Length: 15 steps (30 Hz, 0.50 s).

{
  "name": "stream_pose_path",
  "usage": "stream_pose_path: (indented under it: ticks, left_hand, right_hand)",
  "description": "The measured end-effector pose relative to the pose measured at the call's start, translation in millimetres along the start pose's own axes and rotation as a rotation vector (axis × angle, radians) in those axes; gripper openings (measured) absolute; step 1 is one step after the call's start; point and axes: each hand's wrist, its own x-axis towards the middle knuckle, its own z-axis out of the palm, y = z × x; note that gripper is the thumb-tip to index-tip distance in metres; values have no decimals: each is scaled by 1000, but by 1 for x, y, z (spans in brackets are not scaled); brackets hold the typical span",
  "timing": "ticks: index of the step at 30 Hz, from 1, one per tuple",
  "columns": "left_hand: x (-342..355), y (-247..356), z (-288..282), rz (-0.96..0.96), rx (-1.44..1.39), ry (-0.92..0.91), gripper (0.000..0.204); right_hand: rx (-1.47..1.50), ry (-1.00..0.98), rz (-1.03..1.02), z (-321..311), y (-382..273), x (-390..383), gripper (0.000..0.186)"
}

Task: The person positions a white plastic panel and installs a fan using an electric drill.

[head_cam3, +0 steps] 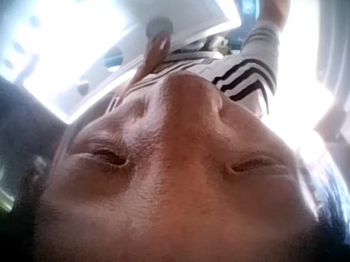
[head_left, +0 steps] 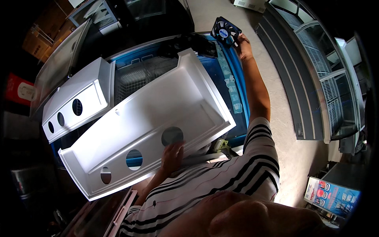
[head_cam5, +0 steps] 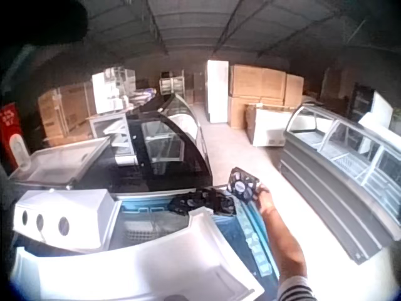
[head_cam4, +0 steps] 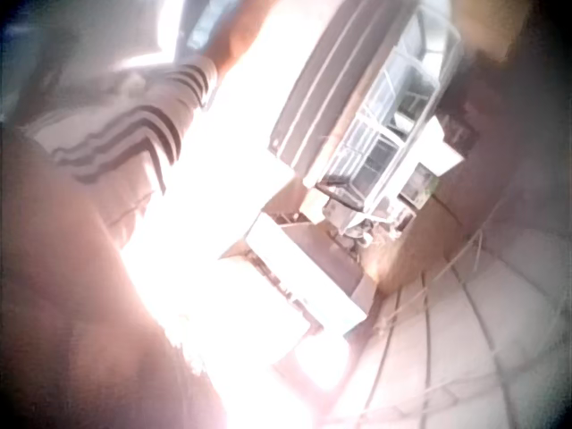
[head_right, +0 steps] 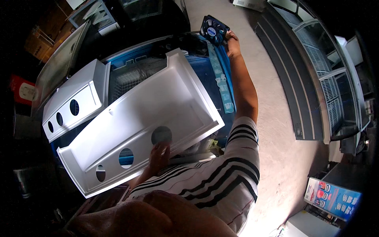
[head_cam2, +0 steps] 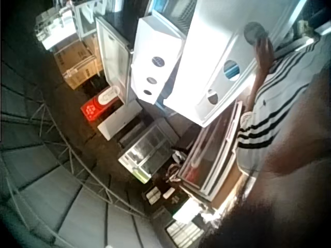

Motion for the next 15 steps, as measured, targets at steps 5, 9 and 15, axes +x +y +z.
stream_pose_path:
  ticks: [5,9,15]
  left_hand:
    - [-9,-6,-5,116,22,-79,27]
    - [-20,-26,6,226,48,-129,31]
    - [-20,-38,2,362,-73,-90,34]
  right_hand:
    - [183,28,-30,4,-62,-44,23]
    - [194,-3,-156,37,-121,-87,36]
    - [354,-137,-333,72,-190,-117,26]
